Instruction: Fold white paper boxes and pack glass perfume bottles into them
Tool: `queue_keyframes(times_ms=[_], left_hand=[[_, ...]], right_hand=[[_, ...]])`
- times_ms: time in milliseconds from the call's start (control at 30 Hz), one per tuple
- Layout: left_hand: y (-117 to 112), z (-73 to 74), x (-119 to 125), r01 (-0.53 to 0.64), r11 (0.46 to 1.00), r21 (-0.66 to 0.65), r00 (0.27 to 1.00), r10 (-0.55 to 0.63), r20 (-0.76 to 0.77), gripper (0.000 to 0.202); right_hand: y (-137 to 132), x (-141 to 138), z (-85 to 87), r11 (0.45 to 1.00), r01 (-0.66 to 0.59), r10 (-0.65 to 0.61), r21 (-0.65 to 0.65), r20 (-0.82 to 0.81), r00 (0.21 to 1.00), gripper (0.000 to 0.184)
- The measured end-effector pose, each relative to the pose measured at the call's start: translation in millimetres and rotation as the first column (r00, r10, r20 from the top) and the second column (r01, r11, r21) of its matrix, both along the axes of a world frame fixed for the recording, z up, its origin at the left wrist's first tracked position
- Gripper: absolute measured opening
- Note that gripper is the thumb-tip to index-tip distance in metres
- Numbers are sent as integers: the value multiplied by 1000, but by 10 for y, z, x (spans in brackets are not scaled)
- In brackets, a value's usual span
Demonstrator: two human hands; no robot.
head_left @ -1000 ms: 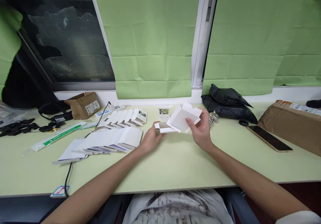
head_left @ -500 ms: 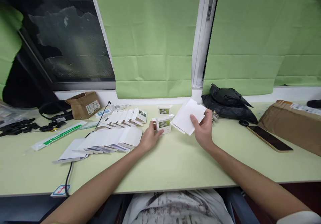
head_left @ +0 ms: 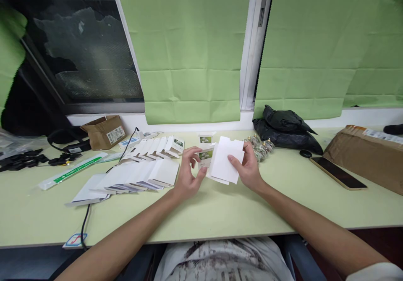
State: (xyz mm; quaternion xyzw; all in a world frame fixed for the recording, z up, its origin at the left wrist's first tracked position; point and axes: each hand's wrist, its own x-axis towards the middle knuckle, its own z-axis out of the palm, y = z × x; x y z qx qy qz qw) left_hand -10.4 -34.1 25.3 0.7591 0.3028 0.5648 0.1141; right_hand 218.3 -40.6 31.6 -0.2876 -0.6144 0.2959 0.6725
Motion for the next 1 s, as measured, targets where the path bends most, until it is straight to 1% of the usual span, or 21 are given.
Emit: queue_keyframes(times_ms=[33,67,133,167,233,300,367,433,500,533,567,633,700,733,833,867,933,967,1000], left_hand=[[-32,6,40,57,990,-130,998,-55,20,50],[-56,9,80,109,965,-238,994,-98,55,50],[-79,8,141,195,903,-382,981,-169,100,49],[-81,5,158,222,878,-423,975,-189,119,47],[-75,0,170,248,855,-456,968,-203,146,45],[-65,1,162,250,861,-444,966,-191,173,43],[-54,6,148,234,878,-417,966,-161,203,44],[-44,14,138,204,892,-404,966,-116,231,44],[-37,22,133,170,898,-407,968,-75,239,46],[-36,28,132,157,899,-408,970,-62,237,46],[-37,34,131,148,902,-406,971,-55,232,46],[-44,50,128,141,904,-403,975,-56,216,44],[-51,64,124,133,905,-404,978,-55,200,44],[-52,68,121,127,904,-408,980,-51,193,44],[-40,66,111,105,903,-416,980,-24,195,46],[-31,60,108,101,903,-418,979,-16,202,47],[-13,47,102,90,902,-422,976,4,217,47],[-6,40,98,85,902,-424,974,14,224,47],[-1,34,95,81,901,-426,973,21,229,48]], right_hand=[[-14,-10,-6,1000,-18,18,-1,21,1000,38],[-24,-20,-15,1000,-29,29,-1,41,999,38],[-27,-32,-38,999,-36,37,-10,74,997,40],[-21,-33,-51,999,-39,40,-18,85,996,41],[3,-21,-71,998,-54,57,-37,96,994,43],[27,10,-77,995,-87,91,-47,111,990,45],[41,51,-70,991,-127,134,-48,162,978,49],[43,90,-61,986,-162,167,-40,254,953,62],[41,113,-62,982,-188,188,-34,339,922,79],[40,118,-68,979,-199,197,-33,364,910,85],[40,118,-76,978,-207,204,-32,376,904,85],[43,111,-97,978,-207,204,-34,378,903,74],[47,100,-113,984,-173,175,-39,371,912,59],[50,95,-119,988,-146,151,-40,363,920,55],[59,93,-117,996,-86,90,-25,309,947,53],[62,99,-109,997,-75,77,-16,304,950,48],[66,121,-81,998,-58,52,8,345,937,31],[65,136,-63,998,-57,44,21,390,920,23],[62,152,-45,998,-60,39,33,441,896,21]])
